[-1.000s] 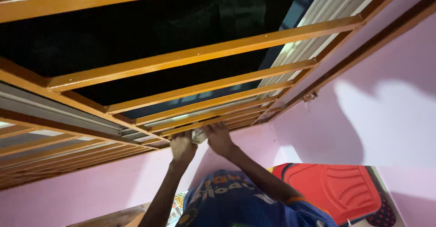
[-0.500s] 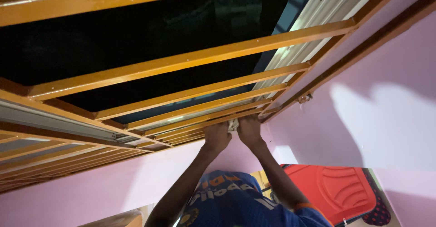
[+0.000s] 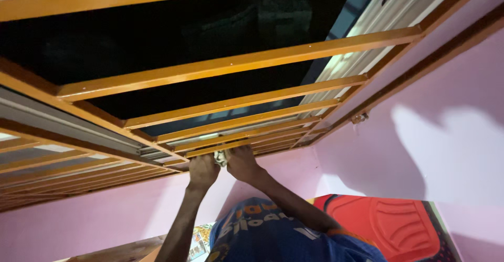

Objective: The person wipes the horizontal and vertical bars of a window frame with a cloth.

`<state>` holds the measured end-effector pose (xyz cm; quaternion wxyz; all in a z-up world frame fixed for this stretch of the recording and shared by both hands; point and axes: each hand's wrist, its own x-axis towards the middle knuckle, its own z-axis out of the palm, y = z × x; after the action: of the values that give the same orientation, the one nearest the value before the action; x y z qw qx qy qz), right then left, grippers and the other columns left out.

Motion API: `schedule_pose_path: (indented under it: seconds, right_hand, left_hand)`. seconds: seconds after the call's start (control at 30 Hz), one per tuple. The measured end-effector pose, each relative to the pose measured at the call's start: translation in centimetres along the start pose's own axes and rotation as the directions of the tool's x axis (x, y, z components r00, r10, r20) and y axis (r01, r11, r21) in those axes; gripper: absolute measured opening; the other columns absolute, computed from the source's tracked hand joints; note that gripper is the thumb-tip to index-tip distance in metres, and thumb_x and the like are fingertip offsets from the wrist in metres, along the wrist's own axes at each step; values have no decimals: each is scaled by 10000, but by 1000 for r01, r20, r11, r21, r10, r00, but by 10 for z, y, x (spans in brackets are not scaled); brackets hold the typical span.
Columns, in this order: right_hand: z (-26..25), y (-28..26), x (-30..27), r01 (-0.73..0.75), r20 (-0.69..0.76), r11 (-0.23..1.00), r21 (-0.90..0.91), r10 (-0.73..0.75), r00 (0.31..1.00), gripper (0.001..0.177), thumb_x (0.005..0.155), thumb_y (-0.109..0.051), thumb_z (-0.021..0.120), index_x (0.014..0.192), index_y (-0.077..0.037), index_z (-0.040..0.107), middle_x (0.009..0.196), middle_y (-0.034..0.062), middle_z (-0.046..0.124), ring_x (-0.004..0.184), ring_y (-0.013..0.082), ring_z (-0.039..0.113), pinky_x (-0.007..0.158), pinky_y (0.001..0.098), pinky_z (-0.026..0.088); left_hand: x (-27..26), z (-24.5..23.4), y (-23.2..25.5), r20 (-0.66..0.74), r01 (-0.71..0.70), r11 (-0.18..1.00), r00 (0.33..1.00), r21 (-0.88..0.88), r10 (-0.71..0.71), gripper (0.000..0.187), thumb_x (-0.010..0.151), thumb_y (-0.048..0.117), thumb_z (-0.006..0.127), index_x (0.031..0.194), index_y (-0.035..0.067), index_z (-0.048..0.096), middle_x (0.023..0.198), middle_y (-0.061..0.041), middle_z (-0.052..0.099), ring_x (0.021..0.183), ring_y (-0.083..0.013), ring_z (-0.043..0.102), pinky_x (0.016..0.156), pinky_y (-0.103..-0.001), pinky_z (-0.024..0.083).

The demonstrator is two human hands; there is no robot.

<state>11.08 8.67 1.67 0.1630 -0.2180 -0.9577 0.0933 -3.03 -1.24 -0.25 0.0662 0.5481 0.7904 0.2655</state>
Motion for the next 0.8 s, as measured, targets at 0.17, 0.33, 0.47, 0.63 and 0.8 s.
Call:
schedule_pose_path:
  seconds: [0.17, 0.33, 0.47, 0.63, 0.8]
  right_hand:
    - [-46, -20, -7, -18, 58, 993, 114, 11, 998, 743, 801, -147, 655, 1466, 66, 399, 1450, 358, 364, 1343, 561, 315, 1083, 723, 182]
    - [-29, -24, -20, -39, -27, 998, -40, 38, 999, 633, 830, -112, 625, 1429, 11, 463, 1493, 269, 380, 1421, 518, 317, 1149, 740, 214]
    - [7, -8, -21, -73, -52, 990, -117, 67, 996, 608, 823, -138, 648, 1393, 18, 504, 1440, 263, 412, 1387, 504, 330, 1101, 751, 237]
    - [28, 25, -31, -143, 64, 966, -214, 160, 985, 535, 851, -211, 673, 1338, -24, 556, 1421, 244, 448, 1393, 445, 353, 1093, 768, 228]
    - [-4, 66, -51, -242, -73, 952, -185, 232, 970, 580, 774, -255, 736, 1284, -33, 573, 1378, 226, 509, 1378, 448, 377, 1129, 752, 216]
  left_hand:
    - [-1, -3, 4, -147, -124, 987, 980, 99, 138, 522, 655, 68, 695, 1159, -57, 639, 943, -277, 666, 760, -461, 678, 614, -539, 575]
    - [5, 2, 17, -240, -92, 994, 966, 53, 102, 482, 745, 44, 670, 1224, 10, 620, 1032, -260, 671, 842, -466, 684, 662, -531, 581]
    - [10, -1, 28, -253, -178, 976, 945, 128, 206, 577, 650, 60, 679, 1219, -4, 606, 1019, -289, 659, 831, -482, 674, 664, -560, 561]
    - [13, 7, 39, 79, -134, 989, 988, 56, 129, 439, 736, 139, 705, 1163, 82, 619, 1035, -226, 679, 900, -428, 687, 736, -550, 578]
    - [13, -1, 88, 179, -141, 978, 969, -156, 168, 695, 770, 201, 717, 1387, -19, 483, 1199, -319, 582, 1046, -478, 607, 865, -629, 481]
